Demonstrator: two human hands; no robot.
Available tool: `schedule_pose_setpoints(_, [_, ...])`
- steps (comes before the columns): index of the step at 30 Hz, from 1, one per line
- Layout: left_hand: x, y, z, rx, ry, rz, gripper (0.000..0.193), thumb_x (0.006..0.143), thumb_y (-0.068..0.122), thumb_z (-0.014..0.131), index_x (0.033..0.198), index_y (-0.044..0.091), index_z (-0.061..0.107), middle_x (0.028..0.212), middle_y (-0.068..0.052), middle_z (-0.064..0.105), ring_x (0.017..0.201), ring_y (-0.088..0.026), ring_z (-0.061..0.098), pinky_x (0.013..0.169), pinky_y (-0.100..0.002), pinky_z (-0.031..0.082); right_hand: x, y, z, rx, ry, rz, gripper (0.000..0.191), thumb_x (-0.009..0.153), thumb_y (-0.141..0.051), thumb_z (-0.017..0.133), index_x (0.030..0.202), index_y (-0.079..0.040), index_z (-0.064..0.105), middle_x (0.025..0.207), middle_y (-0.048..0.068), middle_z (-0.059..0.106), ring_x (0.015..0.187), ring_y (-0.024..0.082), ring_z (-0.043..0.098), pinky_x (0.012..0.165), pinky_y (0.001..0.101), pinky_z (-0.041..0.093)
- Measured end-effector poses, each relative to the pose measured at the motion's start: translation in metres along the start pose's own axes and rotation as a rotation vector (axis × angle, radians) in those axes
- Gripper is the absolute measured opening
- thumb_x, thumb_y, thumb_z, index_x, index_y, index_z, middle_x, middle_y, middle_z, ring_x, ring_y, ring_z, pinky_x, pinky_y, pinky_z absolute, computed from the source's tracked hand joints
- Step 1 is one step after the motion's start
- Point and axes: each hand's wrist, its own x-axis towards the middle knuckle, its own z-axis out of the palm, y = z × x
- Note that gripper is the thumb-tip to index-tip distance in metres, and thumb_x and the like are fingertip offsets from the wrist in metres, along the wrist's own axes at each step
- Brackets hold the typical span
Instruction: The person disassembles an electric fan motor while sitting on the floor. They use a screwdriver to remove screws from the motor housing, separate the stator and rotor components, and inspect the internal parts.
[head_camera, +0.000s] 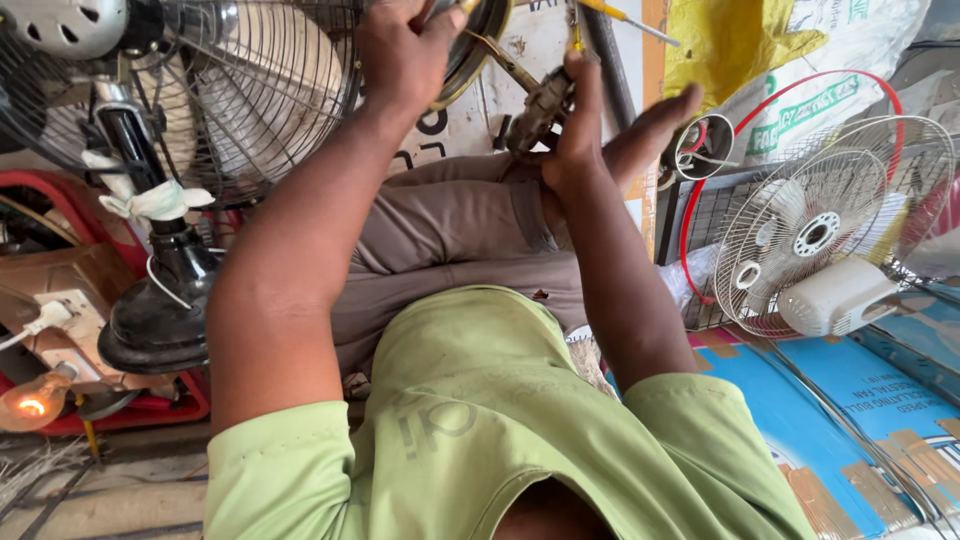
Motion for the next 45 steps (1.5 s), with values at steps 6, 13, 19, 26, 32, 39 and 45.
schedule_pose_setpoints(6, [0.001,-0.009,-0.028,-0.189,-0.033,0.130,0.017,0.103,0.015,0.081,0.112,0.004,0.072,0.094,-0.008,0.079,0.086,-0.017,0.075,0.080,-0.036,0.058,-0.038,-0.003,-0.005,0.704,-0.498,0.006,0.089,0.081,-0.077,0.045,0.143,-0.014,0.053,0.131,0.018,0.065,0.116,0.044,0.064,0.085,0.0655,0.054])
schedule_pose_setpoints(13, [-0.018,-0.021,-0.039,-0.164,0.030,-0.188,0.077,0.078,0.014,0.093,0.140,0.001,0.050,0.126,-0.014,0.072,0.114,-0.025,0.074,0.100,-0.035,0.057,-0.063,-0.024,0.013,0.640,-0.967,-0.189,0.113,0.083,-0.097,0.033,0.147,-0.006,0.051,0.137,0.030,0.061,0.112,0.052,0.064,0.076,0.0642,0.057])
schedule_pose_setpoints(19, [-0.038,-0.049,-0.030,-0.292,0.079,-0.481,0.104,0.084,0.012,0.088,0.153,-0.010,0.013,0.148,-0.030,0.040,0.135,-0.035,0.051,0.114,-0.038,0.044,-0.057,-0.021,0.023,0.733,-1.056,-0.207,0.111,0.084,-0.096,0.035,0.151,-0.009,0.047,0.148,0.022,0.053,0.122,0.058,0.058,0.089,0.0684,0.054])
schedule_pose_setpoints(26, [-0.050,-0.052,-0.025,-0.452,0.097,-0.488,0.085,0.081,0.008,0.083,0.146,-0.007,0.031,0.139,-0.024,0.056,0.127,-0.030,0.063,0.109,-0.038,0.052,-0.045,-0.020,0.022,0.859,-0.911,-0.085,0.113,0.084,-0.094,0.037,0.152,-0.005,0.042,0.153,0.026,0.045,0.123,0.054,0.056,0.088,0.0709,0.054])
schedule_pose_setpoints(32, [-0.048,-0.050,-0.027,-0.497,0.131,-0.483,0.084,0.078,0.003,0.083,0.144,-0.006,0.033,0.137,-0.023,0.057,0.125,-0.029,0.063,0.108,-0.038,0.051,-0.053,-0.024,0.019,0.828,-0.970,-0.085,0.112,0.084,-0.093,0.038,0.154,-0.005,0.042,0.150,0.029,0.048,0.119,0.054,0.059,0.079,0.0667,0.056])
schedule_pose_setpoints(39, [-0.047,-0.051,-0.027,-0.493,0.138,-0.515,0.100,0.075,0.000,0.083,0.151,-0.010,0.018,0.147,-0.027,0.047,0.135,-0.033,0.055,0.115,-0.038,0.044,-0.057,-0.032,0.018,0.737,-1.086,-0.115,0.112,0.084,-0.092,0.038,0.156,-0.006,0.042,0.146,0.033,0.050,0.113,0.054,0.063,0.069,0.0618,0.058])
schedule_pose_setpoints(45, [-0.046,-0.050,-0.029,-0.463,0.085,-0.605,0.112,0.079,0.001,0.080,0.155,-0.010,-0.002,0.157,-0.032,0.027,0.147,-0.038,0.038,0.122,-0.040,0.035,-0.050,-0.031,0.010,0.636,-1.241,-0.099,0.112,0.083,-0.093,0.038,0.156,-0.008,0.045,0.143,0.040,0.051,0.114,0.055,0.064,0.067,0.0586,0.059])
